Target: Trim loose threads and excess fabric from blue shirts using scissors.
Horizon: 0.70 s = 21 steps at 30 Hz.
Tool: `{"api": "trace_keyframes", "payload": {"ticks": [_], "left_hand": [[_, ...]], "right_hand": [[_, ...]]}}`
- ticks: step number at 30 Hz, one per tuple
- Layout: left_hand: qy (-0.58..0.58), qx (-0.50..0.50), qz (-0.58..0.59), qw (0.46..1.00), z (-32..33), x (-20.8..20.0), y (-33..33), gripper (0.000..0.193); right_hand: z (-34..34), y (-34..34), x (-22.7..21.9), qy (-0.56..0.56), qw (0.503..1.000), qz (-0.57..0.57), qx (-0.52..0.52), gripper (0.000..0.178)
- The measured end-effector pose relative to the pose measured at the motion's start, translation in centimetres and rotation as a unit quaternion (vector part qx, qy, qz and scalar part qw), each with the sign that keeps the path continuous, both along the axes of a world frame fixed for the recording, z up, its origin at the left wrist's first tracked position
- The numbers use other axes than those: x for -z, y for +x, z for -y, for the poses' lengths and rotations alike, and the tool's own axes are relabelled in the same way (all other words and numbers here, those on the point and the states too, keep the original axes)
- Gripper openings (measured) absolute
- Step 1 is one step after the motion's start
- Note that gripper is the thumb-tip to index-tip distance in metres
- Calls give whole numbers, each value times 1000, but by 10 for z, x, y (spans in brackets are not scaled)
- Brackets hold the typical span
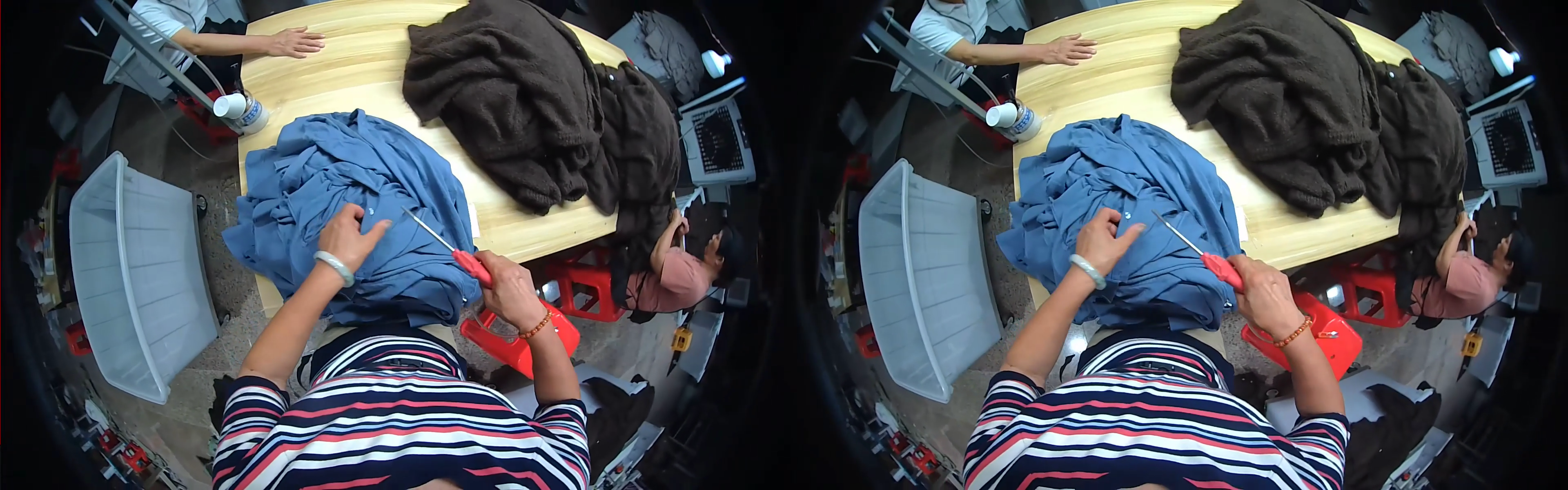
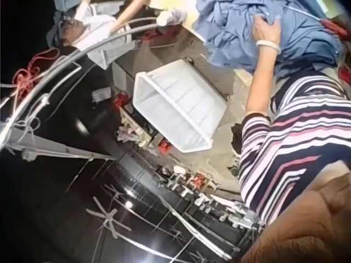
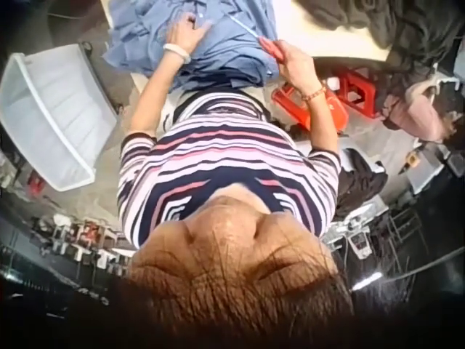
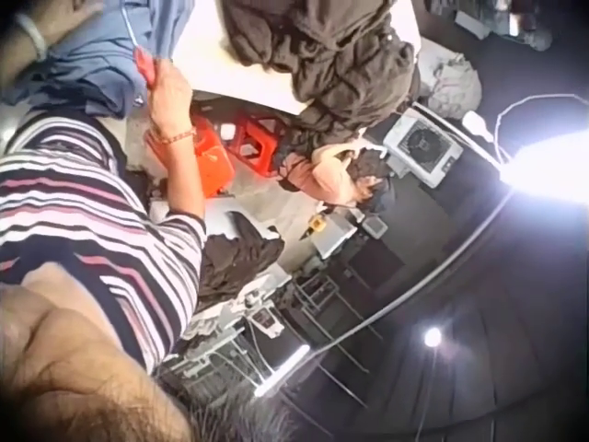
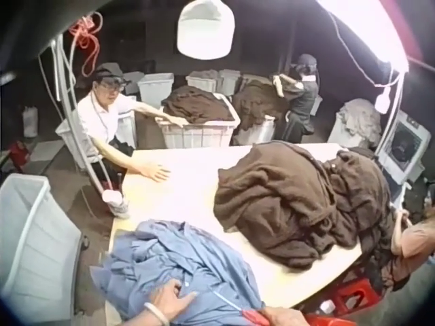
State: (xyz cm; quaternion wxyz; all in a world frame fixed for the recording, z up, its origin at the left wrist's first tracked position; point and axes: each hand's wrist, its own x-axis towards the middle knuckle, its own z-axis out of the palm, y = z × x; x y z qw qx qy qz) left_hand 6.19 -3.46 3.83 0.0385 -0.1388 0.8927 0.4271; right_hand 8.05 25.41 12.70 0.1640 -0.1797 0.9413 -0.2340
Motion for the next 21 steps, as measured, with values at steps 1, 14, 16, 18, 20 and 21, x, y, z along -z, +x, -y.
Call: {"api": "trace_keyframes", "payload": {"ticks": [1, 14, 16, 18, 20, 21], "left_hand": [[-75, 12, -37, 996, -3, 6, -2, 35], [479, -189, 175, 839, 28, 22, 7, 3], [480, -213, 135, 841, 23, 21, 7, 7], [487, -212, 123, 839, 19, 12, 6, 8], [497, -222, 116, 831, 10, 4, 11, 7], [466, -223, 86, 852, 10, 16, 17, 6]], "right_hand": [[6, -6, -1, 5, 1000, 9, -25, 33], [1, -59, -17, 14, 975, 54, -213, 26], [2, -61, -21, 37, 962, 91, -257, 29], [3, -63, -22, 60, 945, 123, -298, 31], [4, -67, -24, 39, 925, 142, -350, 31], [2, -70, -26, -15, 937, 122, -326, 28]]}}
